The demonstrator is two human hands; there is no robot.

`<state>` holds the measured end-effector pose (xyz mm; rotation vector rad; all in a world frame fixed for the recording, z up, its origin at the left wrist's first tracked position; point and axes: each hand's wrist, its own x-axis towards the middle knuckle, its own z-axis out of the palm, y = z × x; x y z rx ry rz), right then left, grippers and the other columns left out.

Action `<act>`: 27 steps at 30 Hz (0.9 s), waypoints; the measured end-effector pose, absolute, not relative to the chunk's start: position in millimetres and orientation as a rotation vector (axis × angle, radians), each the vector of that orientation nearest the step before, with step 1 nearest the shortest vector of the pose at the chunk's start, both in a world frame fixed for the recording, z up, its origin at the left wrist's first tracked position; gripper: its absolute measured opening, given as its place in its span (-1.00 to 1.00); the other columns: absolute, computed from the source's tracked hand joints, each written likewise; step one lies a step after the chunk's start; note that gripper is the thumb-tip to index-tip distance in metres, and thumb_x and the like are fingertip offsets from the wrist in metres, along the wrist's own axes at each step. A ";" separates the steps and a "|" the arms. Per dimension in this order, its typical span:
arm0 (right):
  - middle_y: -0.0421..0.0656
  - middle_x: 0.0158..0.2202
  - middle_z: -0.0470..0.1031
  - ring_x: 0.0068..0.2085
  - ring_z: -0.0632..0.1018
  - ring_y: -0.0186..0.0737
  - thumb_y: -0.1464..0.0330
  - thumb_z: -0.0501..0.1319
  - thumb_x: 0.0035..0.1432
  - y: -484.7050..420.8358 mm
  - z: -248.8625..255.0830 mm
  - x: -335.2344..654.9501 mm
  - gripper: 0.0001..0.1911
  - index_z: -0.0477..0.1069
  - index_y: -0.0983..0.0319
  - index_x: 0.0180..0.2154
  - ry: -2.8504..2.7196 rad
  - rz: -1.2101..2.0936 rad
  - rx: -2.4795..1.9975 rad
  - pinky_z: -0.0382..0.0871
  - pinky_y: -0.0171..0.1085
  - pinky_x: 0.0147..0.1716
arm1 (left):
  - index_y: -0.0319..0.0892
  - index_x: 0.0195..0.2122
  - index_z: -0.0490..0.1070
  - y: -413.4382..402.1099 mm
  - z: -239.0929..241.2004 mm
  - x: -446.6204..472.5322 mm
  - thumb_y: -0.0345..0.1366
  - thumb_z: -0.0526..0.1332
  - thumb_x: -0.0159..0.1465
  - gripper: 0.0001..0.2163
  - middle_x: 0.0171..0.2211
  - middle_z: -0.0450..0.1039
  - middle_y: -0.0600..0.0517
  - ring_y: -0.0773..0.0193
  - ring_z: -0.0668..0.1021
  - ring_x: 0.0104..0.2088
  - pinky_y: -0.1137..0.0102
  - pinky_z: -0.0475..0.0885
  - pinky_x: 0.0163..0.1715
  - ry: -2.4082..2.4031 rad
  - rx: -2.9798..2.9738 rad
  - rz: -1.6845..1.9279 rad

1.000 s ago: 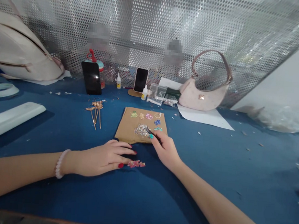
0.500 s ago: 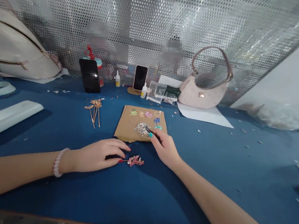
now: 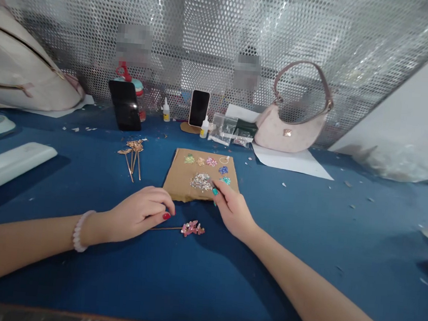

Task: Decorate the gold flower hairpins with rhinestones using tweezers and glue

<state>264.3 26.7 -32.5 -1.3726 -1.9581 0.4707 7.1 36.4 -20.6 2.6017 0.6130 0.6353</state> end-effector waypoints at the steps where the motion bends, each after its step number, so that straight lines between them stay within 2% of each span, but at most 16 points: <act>1: -0.13 -0.41 0.50 -0.42 0.50 -0.21 0.33 -0.04 0.23 26.2 -32.7 264.2 -0.62 0.29 0.27 0.04 -1.964 0.476 -1.372 0.41 -0.20 -0.34 | -0.22 -0.49 0.38 36.7 -20.6 6.9 -0.32 -0.03 0.39 -0.67 -0.22 0.47 0.03 0.27 0.46 -0.18 0.29 0.25 -0.13 0.625 2.609 0.645; 3: -0.15 -0.42 0.47 -0.41 0.49 -0.23 0.36 -0.05 0.23 25.3 -33.1 263.8 -0.58 0.20 0.26 0.11 -1.975 0.494 -1.353 0.41 -0.20 -0.31 | -0.20 -0.40 0.41 37.3 -20.7 6.7 -0.33 0.01 0.37 -0.75 -0.16 0.45 0.01 0.25 0.46 -0.14 0.28 0.25 -0.11 0.647 2.636 0.668; 6: -0.14 -0.31 0.46 -0.45 0.44 -0.29 0.39 -0.08 0.24 24.2 -34.3 263.6 -0.53 0.09 0.19 0.18 -1.953 0.554 -1.289 0.39 -0.23 -0.34 | -0.17 -0.26 0.42 37.8 -20.8 6.7 -0.33 0.04 0.35 -0.83 -0.08 0.42 0.00 0.21 0.42 -0.04 0.26 0.24 -0.05 0.665 2.691 0.679; 9: -0.14 -0.22 0.44 -0.52 0.37 -0.36 0.41 -0.04 0.21 23.3 -33.7 264.3 -0.62 0.27 0.13 0.05 -1.888 0.642 -1.231 0.36 -0.25 -0.40 | -0.15 -0.17 0.42 38.2 -21.2 6.5 -0.33 0.03 0.35 -0.81 0.01 0.38 -0.03 0.17 0.37 0.05 0.22 0.22 0.01 0.677 2.702 0.622; 12: -0.21 -0.41 0.40 -0.53 0.35 -0.36 0.42 0.01 0.18 22.6 -29.8 264.8 -0.74 0.41 0.16 -0.17 -1.834 0.718 -1.220 0.32 -0.27 -0.43 | -0.14 -0.09 0.42 39.4 -21.8 6.2 -0.34 0.02 0.35 -0.78 0.07 0.34 -0.03 0.16 0.34 0.09 0.18 0.22 0.05 0.710 2.690 0.575; 15: -0.23 -0.53 0.34 -0.52 0.39 -0.31 0.39 -0.04 0.18 23.2 -25.7 265.6 -0.72 0.41 0.19 -0.20 -1.777 0.835 -1.190 0.33 -0.28 -0.49 | -0.14 -0.04 0.41 40.1 -21.9 5.9 -0.33 0.01 0.36 -0.75 0.09 0.33 -0.05 0.14 0.33 0.10 0.15 0.23 0.07 0.734 2.689 0.556; 19: -0.14 -0.39 0.43 -0.41 0.47 -0.23 0.43 -0.09 0.10 26.6 -25.5 267.6 -0.65 0.41 0.23 -0.20 -1.675 0.981 -1.095 0.40 -0.22 -0.44 | -0.17 -0.03 0.42 39.9 -21.4 5.8 -0.29 -0.02 0.37 -0.72 0.10 0.33 -0.06 0.11 0.33 0.10 0.13 0.25 0.06 0.759 2.695 0.523; 23: -0.09 -0.21 0.46 -0.35 0.50 -0.23 0.46 -0.05 0.02 29.3 -28.2 267.2 -0.65 0.39 0.22 -0.18 -1.613 1.046 -1.032 0.43 -0.17 -0.34 | -0.20 -0.05 0.44 40.7 -22.0 6.3 -0.27 -0.02 0.37 -0.71 0.11 0.31 -0.07 0.08 0.31 0.12 0.12 0.25 0.06 0.807 2.723 0.475; 27: -0.12 -0.22 0.46 -0.40 0.49 -0.28 0.43 0.04 0.04 30.0 -27.9 263.5 -0.71 0.31 0.18 -0.15 -1.604 1.049 -1.036 0.43 -0.21 -0.37 | -0.21 -0.02 0.42 42.1 -22.7 6.8 -0.28 0.00 0.36 -0.71 0.12 0.31 -0.07 0.11 0.32 0.12 0.15 0.24 0.06 0.800 2.764 0.454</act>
